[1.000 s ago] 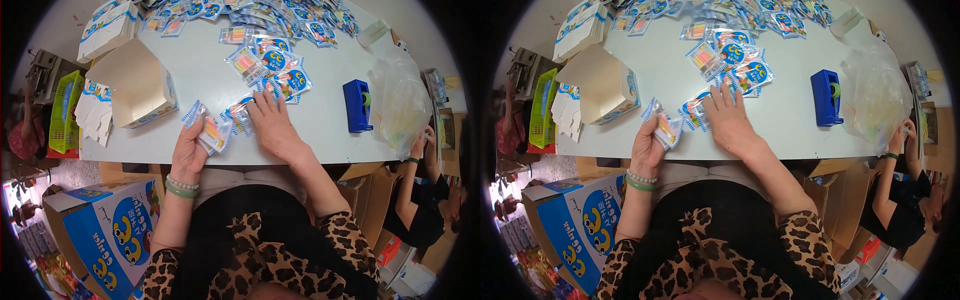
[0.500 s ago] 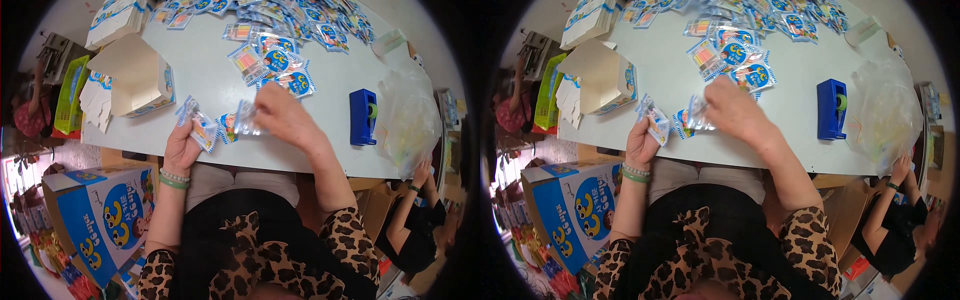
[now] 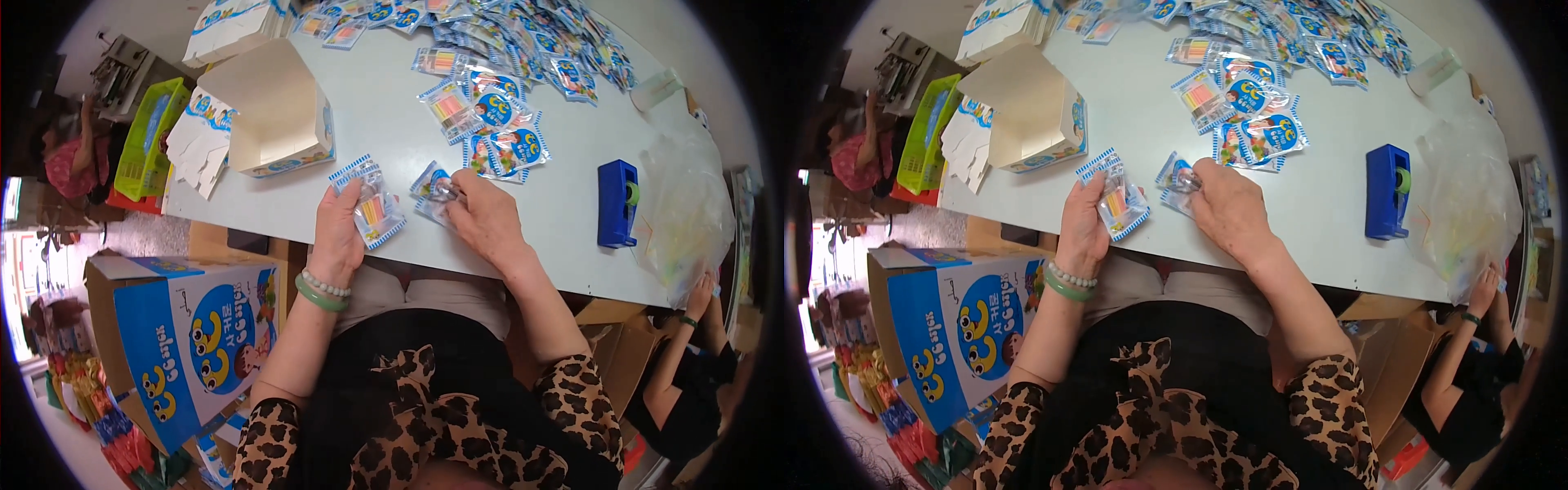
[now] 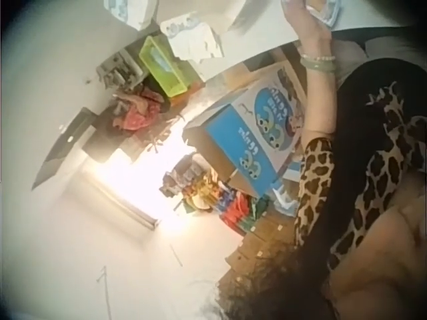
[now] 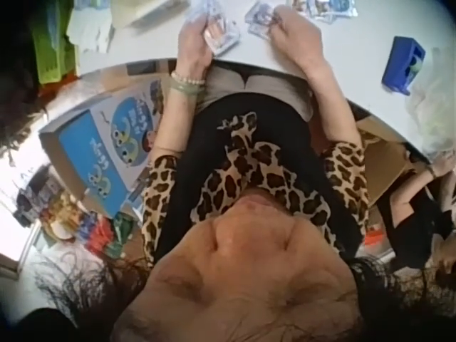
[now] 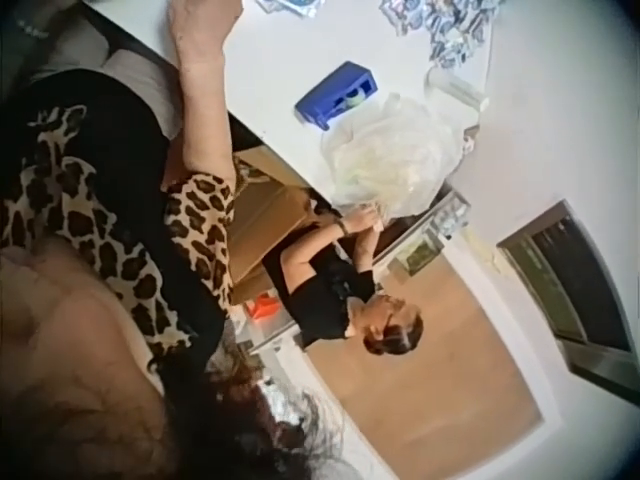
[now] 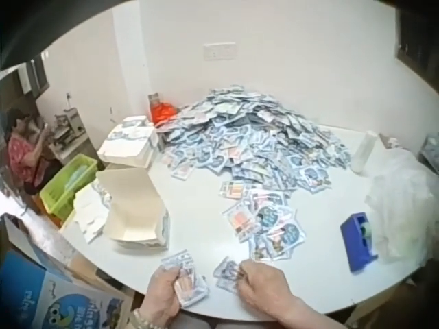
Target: Packing small blue and white sachets into individual cardboard boxes and then organizing those boxes into a larger storage crate.
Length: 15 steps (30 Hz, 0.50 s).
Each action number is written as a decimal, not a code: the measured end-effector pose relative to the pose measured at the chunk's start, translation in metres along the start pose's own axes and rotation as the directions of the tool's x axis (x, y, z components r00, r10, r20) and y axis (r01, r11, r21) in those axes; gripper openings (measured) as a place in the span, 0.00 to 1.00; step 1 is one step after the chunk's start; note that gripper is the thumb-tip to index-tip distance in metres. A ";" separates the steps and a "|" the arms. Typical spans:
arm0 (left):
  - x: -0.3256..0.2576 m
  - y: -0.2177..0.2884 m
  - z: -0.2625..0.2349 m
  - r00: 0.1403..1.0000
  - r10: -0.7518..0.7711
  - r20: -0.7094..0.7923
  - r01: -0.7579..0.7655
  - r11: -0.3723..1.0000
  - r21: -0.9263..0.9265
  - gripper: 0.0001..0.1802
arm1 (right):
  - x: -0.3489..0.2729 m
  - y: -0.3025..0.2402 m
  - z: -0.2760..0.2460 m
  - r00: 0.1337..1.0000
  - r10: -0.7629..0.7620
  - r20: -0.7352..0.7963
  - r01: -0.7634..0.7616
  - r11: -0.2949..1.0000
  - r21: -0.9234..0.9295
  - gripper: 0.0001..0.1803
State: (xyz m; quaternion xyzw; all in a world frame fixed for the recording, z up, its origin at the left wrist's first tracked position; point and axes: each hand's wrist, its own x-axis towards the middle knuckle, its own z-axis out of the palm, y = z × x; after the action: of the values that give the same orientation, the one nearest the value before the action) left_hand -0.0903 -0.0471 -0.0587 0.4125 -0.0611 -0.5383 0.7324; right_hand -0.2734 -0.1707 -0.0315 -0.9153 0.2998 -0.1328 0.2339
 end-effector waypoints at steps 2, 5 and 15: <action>0.006 -0.001 0.008 0.995 -0.018 -0.103 0.010 0.997 -0.079 0.15 | -0.003 -0.006 -0.004 0.954 0.299 -0.007 -0.261 0.845 0.467 0.12; 0.007 -0.003 0.020 0.999 0.040 -0.021 -0.037 0.991 0.132 0.16 | 0.006 -0.029 0.012 0.933 0.340 0.119 -0.269 0.440 0.857 0.12; 0.004 0.000 0.023 0.981 0.192 0.042 -0.196 0.966 0.171 0.15 | 0.018 -0.048 0.032 0.902 0.431 -0.017 -0.139 0.327 0.935 0.10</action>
State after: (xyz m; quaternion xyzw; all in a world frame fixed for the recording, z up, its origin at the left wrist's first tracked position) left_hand -0.1010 -0.0625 -0.0447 0.4601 -0.1573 -0.4618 0.7418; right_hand -0.2240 -0.1365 -0.0326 -0.5359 0.3611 -0.3518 0.6773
